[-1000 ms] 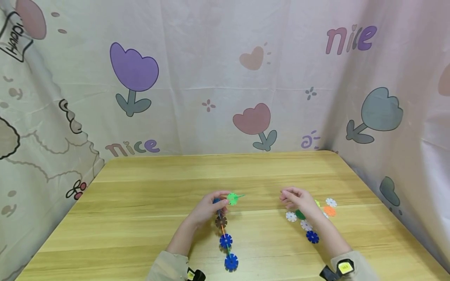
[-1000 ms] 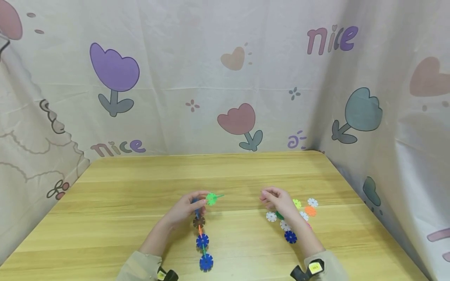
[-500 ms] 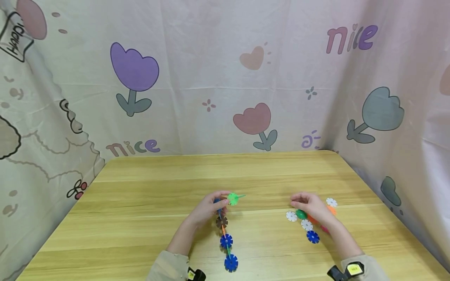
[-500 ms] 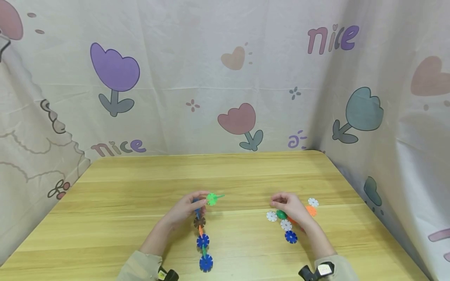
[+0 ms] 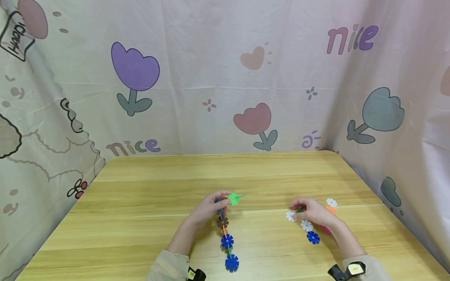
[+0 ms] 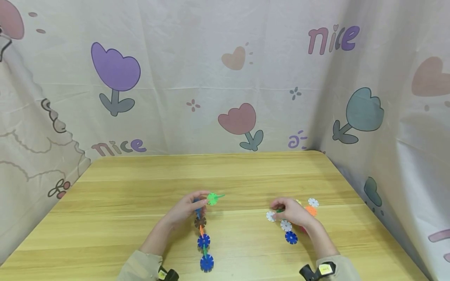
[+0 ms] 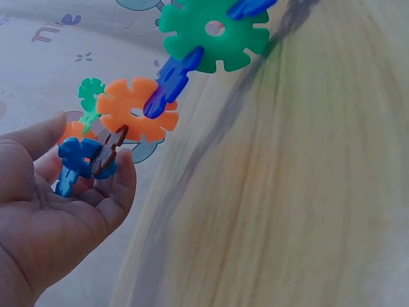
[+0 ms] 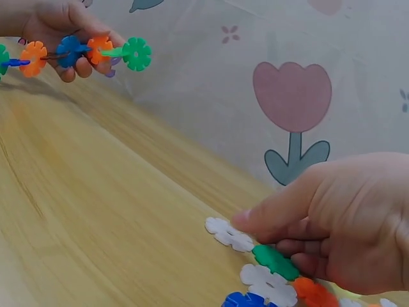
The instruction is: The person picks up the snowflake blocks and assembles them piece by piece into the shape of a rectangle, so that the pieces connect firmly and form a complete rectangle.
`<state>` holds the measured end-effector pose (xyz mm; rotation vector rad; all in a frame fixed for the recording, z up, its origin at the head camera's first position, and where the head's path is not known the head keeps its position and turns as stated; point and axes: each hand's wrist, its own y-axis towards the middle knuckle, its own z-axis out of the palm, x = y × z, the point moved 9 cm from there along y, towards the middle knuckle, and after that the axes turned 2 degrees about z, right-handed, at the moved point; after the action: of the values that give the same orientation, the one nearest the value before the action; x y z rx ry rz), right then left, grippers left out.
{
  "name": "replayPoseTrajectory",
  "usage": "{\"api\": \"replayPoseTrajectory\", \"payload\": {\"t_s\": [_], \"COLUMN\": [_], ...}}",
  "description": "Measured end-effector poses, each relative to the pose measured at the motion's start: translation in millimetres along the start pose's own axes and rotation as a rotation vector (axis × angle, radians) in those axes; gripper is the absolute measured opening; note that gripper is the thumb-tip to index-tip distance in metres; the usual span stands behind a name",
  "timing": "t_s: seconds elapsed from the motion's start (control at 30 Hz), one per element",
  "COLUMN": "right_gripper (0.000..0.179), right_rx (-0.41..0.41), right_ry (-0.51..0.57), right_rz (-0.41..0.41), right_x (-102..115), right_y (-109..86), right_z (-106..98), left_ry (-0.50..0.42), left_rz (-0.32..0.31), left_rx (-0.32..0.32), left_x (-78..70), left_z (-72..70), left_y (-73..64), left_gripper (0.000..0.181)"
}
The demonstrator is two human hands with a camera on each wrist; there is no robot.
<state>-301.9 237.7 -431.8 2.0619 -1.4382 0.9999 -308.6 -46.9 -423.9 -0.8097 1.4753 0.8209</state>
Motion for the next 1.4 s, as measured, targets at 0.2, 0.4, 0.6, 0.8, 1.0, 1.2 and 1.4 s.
{"api": "replayPoseTrajectory", "payload": {"t_s": [0.2, 0.4, 0.6, 0.8, 1.0, 1.2, 1.4], "right_gripper": [0.034, 0.027, 0.023, 0.018, 0.022, 0.017, 0.022], "right_rx": [0.008, 0.005, 0.002, -0.036, -0.098, -0.15, -0.111], "right_ry": [-0.035, -0.05, -0.031, 0.05, 0.079, 0.122, 0.304], "right_rz": [-0.016, -0.032, -0.009, 0.049, 0.039, -0.034, -0.029], "right_x": [2, 5, 5, 9, 24, 47, 67], "right_y": [-0.5, -2.0, -1.1, 1.9, 10.4, 25.7, 39.7], "right_z": [3, 5, 6, 7, 9, 15, 30], "left_ry": [0.009, 0.029, 0.027, 0.027, 0.026, 0.025, 0.024], "left_rz": [0.005, 0.012, 0.009, 0.016, 0.016, 0.017, 0.026], "left_rx": [0.004, 0.011, 0.006, 0.009, 0.006, 0.017, 0.024], "left_x": [-0.8, -2.3, -2.0, -1.4, -0.4, -2.2, -4.4], "left_z": [0.9, 2.9, 3.2, 2.8, 1.2, 1.9, 2.5], "left_y": [-0.3, -0.7, -0.8, -0.6, -0.8, -0.7, -1.2], "left_gripper": [0.045, 0.045, 0.044, 0.044, 0.042, 0.042, 0.041]}}
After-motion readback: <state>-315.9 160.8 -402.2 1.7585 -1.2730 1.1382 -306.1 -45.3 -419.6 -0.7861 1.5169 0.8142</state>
